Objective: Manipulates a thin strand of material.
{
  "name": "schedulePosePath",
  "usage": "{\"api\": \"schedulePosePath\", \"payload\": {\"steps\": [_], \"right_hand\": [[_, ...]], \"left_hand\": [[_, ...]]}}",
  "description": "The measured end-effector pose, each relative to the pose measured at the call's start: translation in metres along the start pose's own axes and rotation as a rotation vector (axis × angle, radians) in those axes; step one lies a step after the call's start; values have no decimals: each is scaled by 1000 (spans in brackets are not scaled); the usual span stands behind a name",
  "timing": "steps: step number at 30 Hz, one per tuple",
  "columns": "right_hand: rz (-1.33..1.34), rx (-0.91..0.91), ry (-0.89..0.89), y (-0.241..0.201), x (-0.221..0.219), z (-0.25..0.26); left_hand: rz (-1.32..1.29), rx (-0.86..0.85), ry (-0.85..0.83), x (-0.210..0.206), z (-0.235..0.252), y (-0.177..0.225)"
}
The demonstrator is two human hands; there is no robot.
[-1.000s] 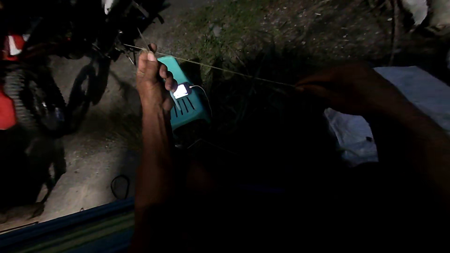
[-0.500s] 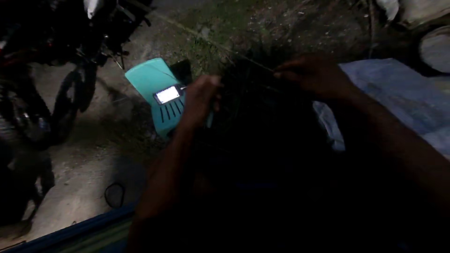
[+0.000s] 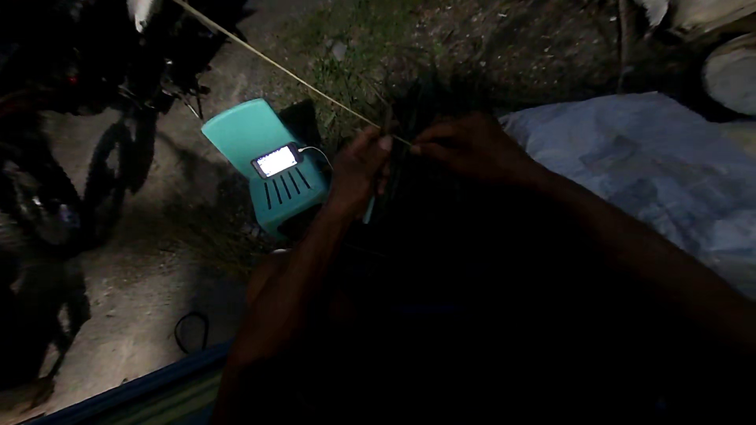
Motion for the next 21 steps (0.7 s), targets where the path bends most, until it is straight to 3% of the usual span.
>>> {"api": "schedulePosePath", "payload": {"steps": [6,11,18,21], "right_hand": [[-138,44,36,5,6,0],[-144,111,91,10,10,-1],[-141,100,103,10,15,-4],[-125,75,44,10,20,-10]], "left_hand": [[-20,-54,70,31,8,6],[-40,-21,-30,14,7,3],[-95,-28,-13,16,9,5],[-71,-67,48,39,7,13]]}}
Point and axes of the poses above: each hand's wrist, its own z-axis towards the middle knuckle, its own x-axis out of the back of the hand, y = z × x, the point moved 3 cm from there along z, towards the middle knuckle, and after that the axes turned 11 degrees about -y, right-handed, at the moved point
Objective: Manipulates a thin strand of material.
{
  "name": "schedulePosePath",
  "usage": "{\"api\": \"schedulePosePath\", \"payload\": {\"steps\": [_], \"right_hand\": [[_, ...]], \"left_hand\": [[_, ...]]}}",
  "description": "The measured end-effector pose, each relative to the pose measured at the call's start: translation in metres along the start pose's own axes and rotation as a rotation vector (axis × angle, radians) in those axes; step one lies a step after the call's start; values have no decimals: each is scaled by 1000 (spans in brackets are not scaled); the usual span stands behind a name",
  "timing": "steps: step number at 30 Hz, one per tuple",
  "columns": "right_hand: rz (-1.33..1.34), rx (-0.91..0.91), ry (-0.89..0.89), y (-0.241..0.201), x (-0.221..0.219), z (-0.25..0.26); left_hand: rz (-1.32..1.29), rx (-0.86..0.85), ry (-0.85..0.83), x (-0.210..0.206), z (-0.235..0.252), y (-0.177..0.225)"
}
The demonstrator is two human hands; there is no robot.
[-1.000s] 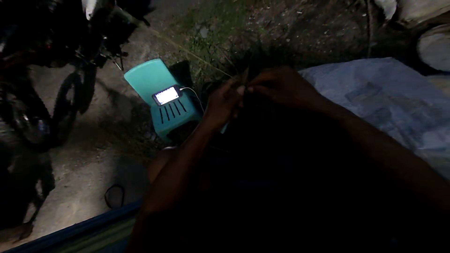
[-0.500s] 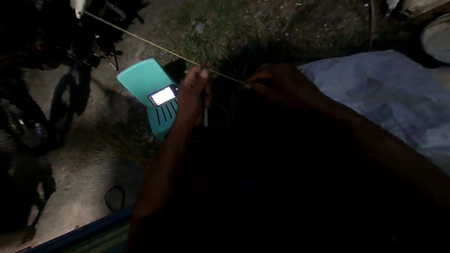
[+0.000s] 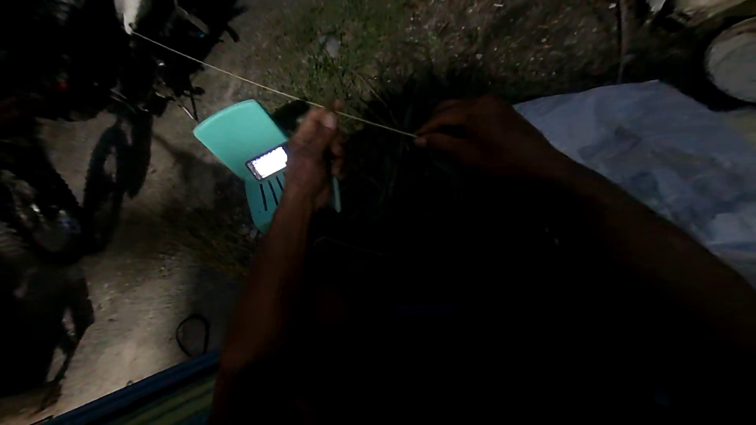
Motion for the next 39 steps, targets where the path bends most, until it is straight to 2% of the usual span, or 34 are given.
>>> {"api": "schedulePosePath", "payload": {"steps": [4,8,10,12,14,18,19,21,24,29,31,33,36,39], "right_hand": [[-3,-59,-51,6,12,-9],[-38,-117,-53,13,24,-13],[-37,-211,-46,18,28,-14],[-21,-290,4,26,30,-15],[7,-319,53,31,28,-15],[154,-363,-13,24,3,-9],[186,-368,-50,23,-4,-9],[236,-360,-93,22,-18,-11],[273,-359,-143,15,-31,-22],[310,-417,-168,8,-41,-42],[393,-432,-160,3,-50,-47],[438,-435,-148,-2,-58,-49],[333,-374,-123,-9,-63,-49],[150,-338,-110,-16,-56,-44]], "left_hand": [[0,-147,183,57,-4,28],[-217,-243,496,102,-14,38],[-311,-280,684,112,-21,40],[-292,-283,788,105,-25,41],[-138,-222,686,72,-24,33],[208,82,83,-36,-20,-18],[207,139,-15,-57,-20,-25],[109,208,-110,-76,-23,-36],[15,225,-126,-74,-32,-37],[-91,226,43,-50,-42,-36],[-63,235,-9,-58,-50,-42],[10,240,-139,-75,-62,-47],[15,282,-214,-84,-71,-46],[-36,286,-108,-66,-66,-39]]}}
Point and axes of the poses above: each hand's wrist, its own z-axis towards the middle knuckle, its own x-axis out of the back of the hand, y = z × x, the point moved 3 cm from there along z, towards the middle knuckle, and after that the axes turned 11 degrees about -y, right-handed, at the moved point
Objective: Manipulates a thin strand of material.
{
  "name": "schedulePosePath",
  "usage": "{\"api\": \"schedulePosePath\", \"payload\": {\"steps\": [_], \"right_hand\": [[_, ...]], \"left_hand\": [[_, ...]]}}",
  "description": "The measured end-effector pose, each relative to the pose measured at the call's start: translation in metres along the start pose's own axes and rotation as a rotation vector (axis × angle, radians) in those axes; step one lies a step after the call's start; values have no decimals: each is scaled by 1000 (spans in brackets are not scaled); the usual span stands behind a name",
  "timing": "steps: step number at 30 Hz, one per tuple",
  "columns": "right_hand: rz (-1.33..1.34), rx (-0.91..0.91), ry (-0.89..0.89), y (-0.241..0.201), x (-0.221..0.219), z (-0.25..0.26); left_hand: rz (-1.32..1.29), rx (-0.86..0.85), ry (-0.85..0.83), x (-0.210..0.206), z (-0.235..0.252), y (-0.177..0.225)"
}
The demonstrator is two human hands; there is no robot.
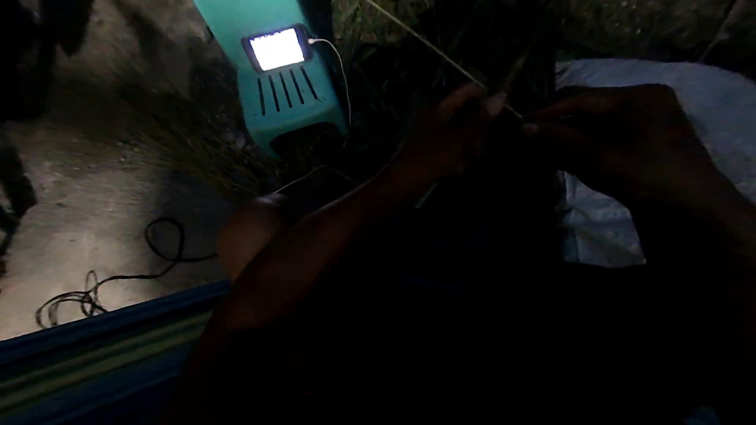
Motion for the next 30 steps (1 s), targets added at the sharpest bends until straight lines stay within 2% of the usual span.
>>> {"api": "schedulePosePath", "payload": {"steps": [3,5,7,13,15,18,20,22,24,27,30], "right_hand": [[7,36,11,-4,0,6],[14,51,-1,-5,0,12],[30,22,-22,-4,5,16],[74,17,-56,16,28,24],[119,6,-40,19,28,31],[176,21,-55,12,21,42],[80,54,-70,11,21,47],[2,31,-62,15,25,50],[-27,-7,-59,17,31,54],[0,17,-60,24,35,58],[51,17,-57,25,33,62]], "left_hand": [[-93,-43,14,6,4,-2],[-59,-43,-40,1,2,-1],[-27,-18,-16,9,4,5],[-223,-176,353,78,22,17],[-112,-203,296,68,25,12],[149,-161,5,24,28,4],[94,-69,-83,11,31,1],[28,-25,-61,18,35,3],[-57,-11,37,32,42,5],[-25,-48,142,49,53,3],[77,-74,68,33,55,1]]}}
Point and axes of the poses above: each hand's wrist, its own z-axis towards the middle knuckle, its own x-axis out of the back of the hand, y = z × x, the point moved 3 cm from there along z, towards the middle knuckle, and after that the axes turned 11 degrees about -y, right-handed, at the moved point
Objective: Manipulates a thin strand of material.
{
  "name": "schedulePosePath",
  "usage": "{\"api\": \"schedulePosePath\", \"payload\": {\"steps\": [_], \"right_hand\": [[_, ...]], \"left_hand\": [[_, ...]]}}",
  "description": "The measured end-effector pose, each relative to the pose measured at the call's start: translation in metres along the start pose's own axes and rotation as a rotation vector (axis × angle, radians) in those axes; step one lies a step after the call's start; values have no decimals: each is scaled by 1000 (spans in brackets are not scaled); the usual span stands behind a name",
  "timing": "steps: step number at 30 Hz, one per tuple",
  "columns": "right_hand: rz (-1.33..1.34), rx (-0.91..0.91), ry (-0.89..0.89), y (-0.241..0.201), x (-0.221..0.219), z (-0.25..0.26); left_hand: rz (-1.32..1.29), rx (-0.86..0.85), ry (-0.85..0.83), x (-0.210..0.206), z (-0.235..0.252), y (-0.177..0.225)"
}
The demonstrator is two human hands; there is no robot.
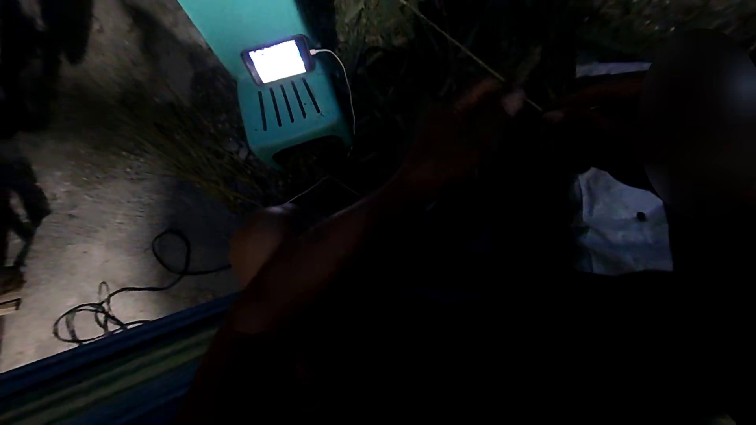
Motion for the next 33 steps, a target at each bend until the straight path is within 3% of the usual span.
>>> {"api": "schedulePosePath", "payload": {"steps": [2,4,8,11,14,17,20,26,33], "right_hand": [[-51,5,-2,1,2,2],[-103,-6,-9,10,8,2],[-97,4,26,23,18,2],[-3,2,54,11,9,6],[-34,-30,19,2,3,9],[-71,-61,-24,9,11,6],[56,-133,-27,10,16,3],[235,-42,6,5,-2,11],[174,-135,-15,-6,4,1]], "left_hand": [[-17,25,-49,-7,0,2],[-159,68,74,11,6,3],[-264,-38,293,50,20,4],[-103,-19,43,12,13,2],[-166,89,-123,-18,9,-4],[-223,62,1,8,15,4],[-228,-43,131,33,22,8],[-1,43,-108,-14,9,4],[-178,11,111,25,16,11]]}}
Point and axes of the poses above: each hand's wrist, its own z-axis towards the middle knuckle, its own x-axis out of the back of the hand, y = z × x, the point moved 3 cm from there along z, towards the middle knuckle, and after that the axes turned 11 degrees about -y, right-handed, at the moved point
